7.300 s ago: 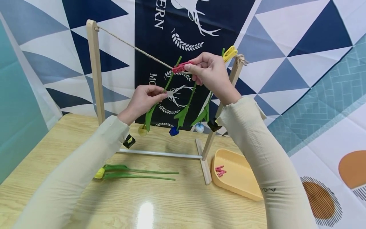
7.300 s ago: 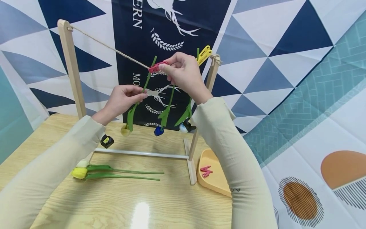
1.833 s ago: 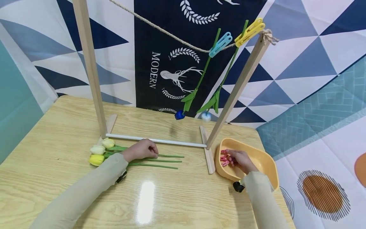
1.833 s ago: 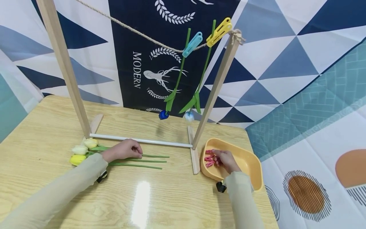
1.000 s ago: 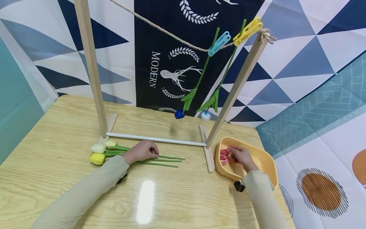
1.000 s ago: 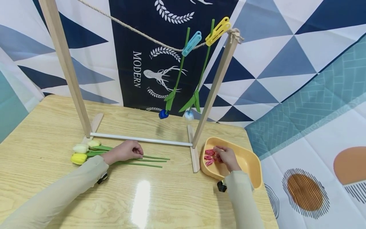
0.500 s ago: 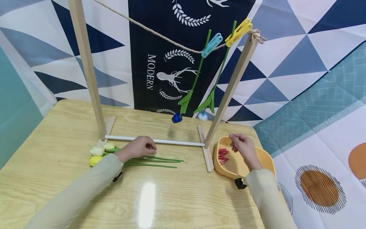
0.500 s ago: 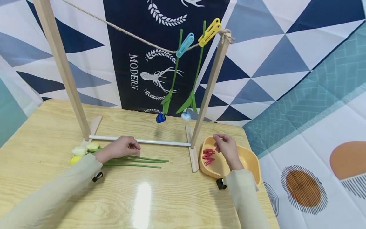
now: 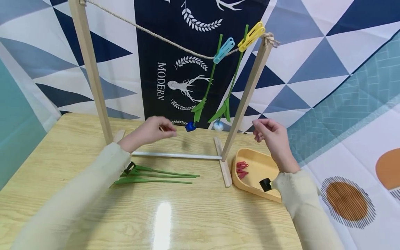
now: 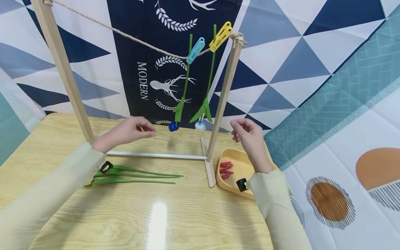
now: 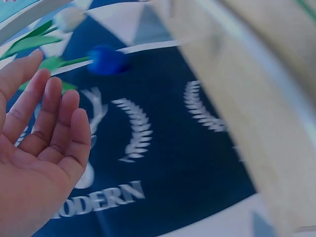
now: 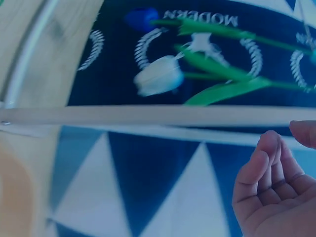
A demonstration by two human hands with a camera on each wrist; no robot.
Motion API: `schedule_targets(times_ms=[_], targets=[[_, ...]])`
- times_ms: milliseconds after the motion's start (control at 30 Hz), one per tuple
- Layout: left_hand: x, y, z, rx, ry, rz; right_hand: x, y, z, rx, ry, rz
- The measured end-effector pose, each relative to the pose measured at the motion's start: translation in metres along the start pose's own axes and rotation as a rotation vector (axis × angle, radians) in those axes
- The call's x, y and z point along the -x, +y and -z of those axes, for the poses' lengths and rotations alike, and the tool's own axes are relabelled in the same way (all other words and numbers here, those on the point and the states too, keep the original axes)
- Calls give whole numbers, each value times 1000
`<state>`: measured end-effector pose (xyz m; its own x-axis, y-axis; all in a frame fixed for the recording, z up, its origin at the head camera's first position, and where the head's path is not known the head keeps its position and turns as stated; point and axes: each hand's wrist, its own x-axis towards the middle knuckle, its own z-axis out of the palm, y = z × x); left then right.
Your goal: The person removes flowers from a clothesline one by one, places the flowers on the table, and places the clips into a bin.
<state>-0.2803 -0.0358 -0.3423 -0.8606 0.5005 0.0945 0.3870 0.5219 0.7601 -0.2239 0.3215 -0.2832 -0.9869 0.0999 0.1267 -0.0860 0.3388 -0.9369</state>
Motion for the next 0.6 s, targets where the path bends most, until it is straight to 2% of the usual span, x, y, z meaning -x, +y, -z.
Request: schedule_targets(times_ms=[200, 333, 433, 600], targets=[[-23, 35, 22, 38, 84, -28, -5, -45, -12, 1, 13, 117], [-36, 56, 32, 72, 131, -37, -9, -80, -19, 55, 17, 219], [-46, 69, 38, 87, 157, -39, -14, -107, -26, 57, 2, 301], [-58, 86, 42, 116, 187, -44, -30, -143, -41, 121, -40, 349]])
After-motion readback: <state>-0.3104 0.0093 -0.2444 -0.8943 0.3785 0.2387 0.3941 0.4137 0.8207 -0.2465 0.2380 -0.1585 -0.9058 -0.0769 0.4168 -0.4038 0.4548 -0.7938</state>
